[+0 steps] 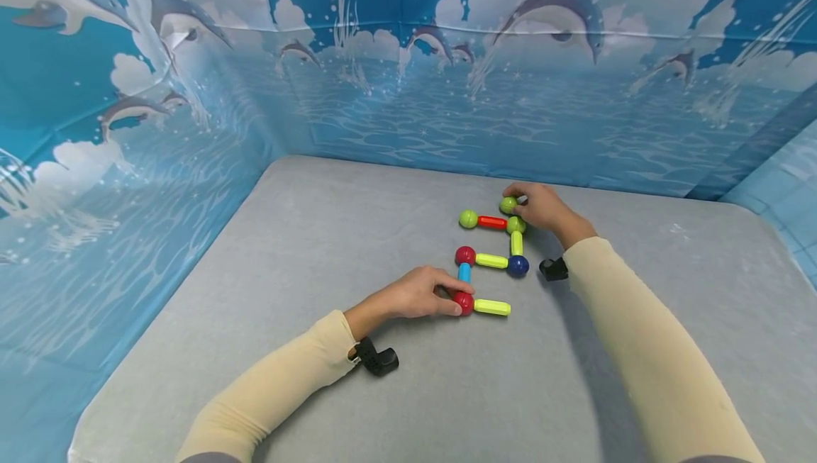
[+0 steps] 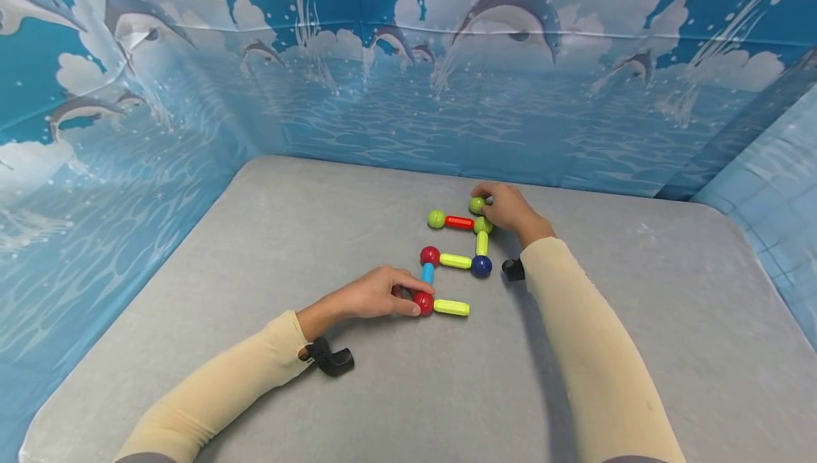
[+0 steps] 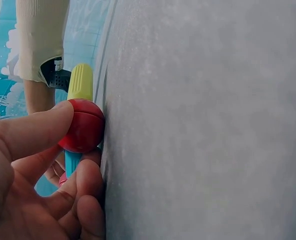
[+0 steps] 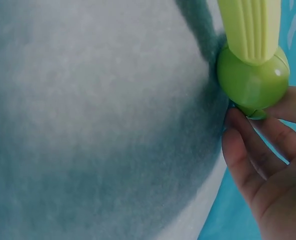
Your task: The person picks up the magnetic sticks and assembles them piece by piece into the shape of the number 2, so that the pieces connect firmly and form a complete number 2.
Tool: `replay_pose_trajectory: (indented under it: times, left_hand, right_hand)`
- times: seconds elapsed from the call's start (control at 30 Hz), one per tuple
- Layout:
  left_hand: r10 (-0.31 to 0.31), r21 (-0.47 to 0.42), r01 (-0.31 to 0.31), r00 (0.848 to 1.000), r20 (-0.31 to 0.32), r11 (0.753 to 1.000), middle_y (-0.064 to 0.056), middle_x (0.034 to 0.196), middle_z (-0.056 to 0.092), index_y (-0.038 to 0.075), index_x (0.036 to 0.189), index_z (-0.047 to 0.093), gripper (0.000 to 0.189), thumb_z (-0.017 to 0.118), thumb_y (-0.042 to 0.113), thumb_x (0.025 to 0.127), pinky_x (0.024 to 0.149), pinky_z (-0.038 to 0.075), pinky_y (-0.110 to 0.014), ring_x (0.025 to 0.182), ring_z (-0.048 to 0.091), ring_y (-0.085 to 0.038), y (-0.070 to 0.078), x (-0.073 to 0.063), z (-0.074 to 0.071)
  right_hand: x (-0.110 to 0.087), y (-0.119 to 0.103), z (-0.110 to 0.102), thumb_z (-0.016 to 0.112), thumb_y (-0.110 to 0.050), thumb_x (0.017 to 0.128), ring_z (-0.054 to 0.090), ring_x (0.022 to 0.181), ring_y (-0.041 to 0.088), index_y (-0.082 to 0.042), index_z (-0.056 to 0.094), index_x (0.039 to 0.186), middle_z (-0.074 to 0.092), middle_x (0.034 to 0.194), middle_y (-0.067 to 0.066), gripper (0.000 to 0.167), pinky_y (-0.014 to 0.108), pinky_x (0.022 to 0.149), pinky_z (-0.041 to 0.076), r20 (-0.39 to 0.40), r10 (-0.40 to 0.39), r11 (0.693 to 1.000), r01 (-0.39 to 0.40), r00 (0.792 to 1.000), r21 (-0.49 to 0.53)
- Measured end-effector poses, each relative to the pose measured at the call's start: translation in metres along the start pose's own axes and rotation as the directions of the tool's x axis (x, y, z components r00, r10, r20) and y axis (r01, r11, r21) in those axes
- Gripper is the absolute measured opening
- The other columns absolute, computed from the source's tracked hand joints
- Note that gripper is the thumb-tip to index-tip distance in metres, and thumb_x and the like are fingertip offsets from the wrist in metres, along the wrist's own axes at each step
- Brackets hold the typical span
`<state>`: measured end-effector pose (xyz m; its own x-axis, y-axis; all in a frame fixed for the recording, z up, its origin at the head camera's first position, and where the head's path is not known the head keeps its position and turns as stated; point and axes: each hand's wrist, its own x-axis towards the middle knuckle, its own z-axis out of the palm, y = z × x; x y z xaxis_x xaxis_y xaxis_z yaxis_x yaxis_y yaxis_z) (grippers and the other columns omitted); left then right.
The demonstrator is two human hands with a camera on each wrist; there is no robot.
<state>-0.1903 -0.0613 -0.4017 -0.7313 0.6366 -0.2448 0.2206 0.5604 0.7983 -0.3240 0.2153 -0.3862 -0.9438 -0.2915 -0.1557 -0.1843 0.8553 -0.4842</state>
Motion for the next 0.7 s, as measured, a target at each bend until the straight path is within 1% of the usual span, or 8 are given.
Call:
replay_pose_trajectory:
  times: [0.17, 0.43, 0.57, 0.7]
  left_hand:
    - [0.001, 0.002, -0.001, 1.000, -0.002, 1.000, 0.000, 0.120, 0.068, 0.023, 0.126, 0.070, 0.037, 0.074, 0.017, 0.090, 0.079, 0.050, -0.020, 0.103, 0.055, -0.011, 0.001, 0.000, 0.000]
    - [0.002, -0.007, -0.003, 1.000, -0.014, 1.000, -0.001, 0.120, 0.068, 0.021, 0.125, 0.071, 0.036, 0.074, 0.016, 0.089, 0.083, 0.050, -0.022, 0.105, 0.056, -0.011, 0.001, 0.000, 0.001]
    - [0.012, -0.001, -0.012, 1.000, -0.022, 1.000, -0.002, 0.120, 0.068, 0.021, 0.125, 0.071, 0.036, 0.074, 0.016, 0.090, 0.083, 0.050, -0.022, 0.106, 0.056, -0.012, 0.003, 0.000, 0.002]
    - [0.021, 0.008, -0.021, 0.999, -0.026, 1.000, -0.001, 0.121, 0.069, 0.021, 0.125, 0.071, 0.036, 0.074, 0.017, 0.089, 0.083, 0.050, -0.022, 0.106, 0.056, -0.011, 0.005, 0.001, 0.005]
  right_hand:
    - [0.000, 0.000, 0.000, 0.052, -0.008, 0.100, 0.046, 0.131, 0.046, -0.001, 0.052, 0.136, 0.049, 0.142, 0.029, 0.036, 0.060, 0.107, 0.040, -0.014, 0.010, 1.000, -0.010, 1.000, 0.007]
    - [-0.009, 0.010, -0.008, 0.055, -0.011, 0.100, 0.050, 0.125, 0.046, 0.000, 0.050, 0.135, 0.049, 0.139, 0.028, 0.036, 0.058, 0.100, 0.045, -0.044, 0.021, 0.999, -0.020, 0.999, 0.030]
    - [-0.021, 0.013, -0.015, 0.056, -0.009, 0.099, 0.055, 0.119, 0.045, 0.000, 0.049, 0.136, 0.053, 0.134, 0.029, 0.039, 0.057, 0.095, 0.049, -0.049, -0.023, 1.000, 0.024, 0.999, 0.009]
    - [-0.045, 0.014, -0.023, 0.056, -0.007, 0.097, 0.061, 0.110, 0.043, 0.000, 0.049, 0.140, 0.055, 0.131, 0.029, 0.045, 0.053, 0.085, 0.053, -0.040, -0.122, 0.992, 0.121, 0.992, -0.031]
